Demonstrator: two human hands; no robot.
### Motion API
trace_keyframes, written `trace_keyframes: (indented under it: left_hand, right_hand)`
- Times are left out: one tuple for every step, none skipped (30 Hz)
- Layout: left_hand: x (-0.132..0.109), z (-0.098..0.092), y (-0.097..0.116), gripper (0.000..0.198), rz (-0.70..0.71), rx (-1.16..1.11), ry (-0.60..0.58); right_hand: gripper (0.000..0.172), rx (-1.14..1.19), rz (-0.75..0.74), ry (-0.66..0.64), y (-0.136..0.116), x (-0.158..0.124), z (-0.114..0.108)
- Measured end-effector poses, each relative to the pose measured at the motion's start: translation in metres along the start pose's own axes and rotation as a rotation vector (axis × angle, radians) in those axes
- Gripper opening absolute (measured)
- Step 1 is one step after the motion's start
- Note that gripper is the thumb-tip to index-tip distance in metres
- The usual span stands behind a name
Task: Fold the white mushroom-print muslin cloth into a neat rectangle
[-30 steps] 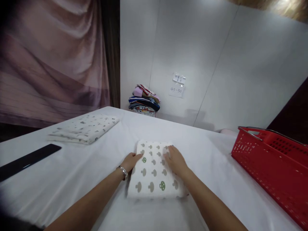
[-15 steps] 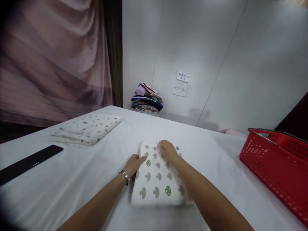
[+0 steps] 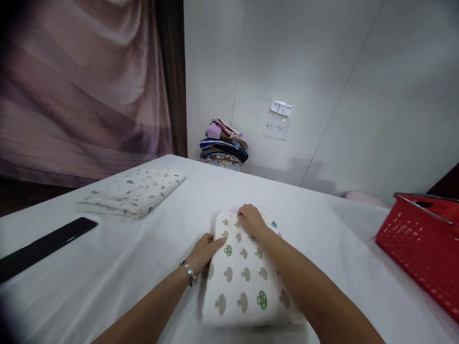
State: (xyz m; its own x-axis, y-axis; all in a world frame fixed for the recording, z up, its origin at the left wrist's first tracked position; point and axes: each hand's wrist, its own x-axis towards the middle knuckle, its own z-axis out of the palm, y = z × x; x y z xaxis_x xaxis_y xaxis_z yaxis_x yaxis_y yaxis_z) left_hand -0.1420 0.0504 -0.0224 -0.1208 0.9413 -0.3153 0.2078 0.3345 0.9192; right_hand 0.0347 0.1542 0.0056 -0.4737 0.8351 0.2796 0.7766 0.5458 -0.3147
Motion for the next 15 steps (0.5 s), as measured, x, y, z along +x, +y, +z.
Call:
trace_keyframes:
  left_hand:
    - [0.001, 0.0, -0.001, 0.041, 0.002, -0.006, -0.005]
    - [0.001, 0.0, -0.002, 0.041, 0.001, -0.011, -0.008]
    - [0.002, 0.0, -0.003, 0.042, -0.003, -0.017, -0.009]
    - [0.002, 0.0, -0.003, 0.043, -0.008, -0.022, -0.011]
    - [0.002, -0.001, -0.004, 0.043, -0.011, -0.026, -0.015]
    - [0.003, -0.001, -0.004, 0.043, -0.012, -0.026, -0.019]
    - [0.003, -0.001, -0.004, 0.042, -0.012, -0.024, -0.021]
    - [0.003, -0.001, -0.003, 0.041, -0.01, -0.02, -0.023]
    - [0.002, -0.001, -0.003, 0.041, -0.01, -0.015, -0.022]
    - [0.002, -0.001, -0.003, 0.041, -0.011, -0.011, -0.022]
    - [0.003, -0.001, -0.002, 0.041, -0.014, -0.011, -0.021]
    - [0.003, 0.0, -0.002, 0.042, -0.018, -0.014, -0.022]
    - [0.003, 0.0, -0.002, 0.043, -0.021, -0.017, -0.024]
    - [0.004, 0.0, -0.003, 0.044, -0.023, -0.017, -0.026]
    - [0.004, 0.0, -0.003, 0.045, -0.025, -0.015, -0.027]
  right_hand:
    - [0.013, -0.002, 0.017, 0.011, 0.0, 0.002, 0.0]
    - [0.014, -0.005, 0.036, 0.019, 0.001, 0.003, 0.001]
    - [0.014, -0.007, 0.055, 0.025, 0.001, 0.005, 0.002]
    - [0.014, -0.009, 0.071, 0.027, 0.001, 0.007, 0.003]
    - [0.015, -0.009, 0.084, 0.026, 0.001, 0.008, 0.005]
    - [0.015, -0.007, 0.091, 0.023, 0.0, 0.009, 0.007]
    - [0.016, -0.003, 0.095, 0.019, 0.0, 0.009, 0.008]
    - [0.016, 0.003, 0.096, 0.011, 0.001, 0.01, 0.009]
    - [0.016, 0.011, 0.094, -0.001, 0.001, 0.01, 0.009]
    - [0.016, 0.018, 0.091, -0.015, 0.003, 0.01, 0.008]
    - [0.016, 0.024, 0.087, -0.03, 0.006, 0.009, 0.006]
    - [0.016, 0.028, 0.084, -0.042, 0.009, 0.007, 0.003]
    - [0.018, 0.028, 0.083, -0.05, 0.014, 0.004, -0.001]
    - [0.02, 0.025, 0.085, -0.055, 0.019, 0.001, -0.006]
    - [0.022, 0.019, 0.091, -0.057, 0.026, -0.003, -0.012]
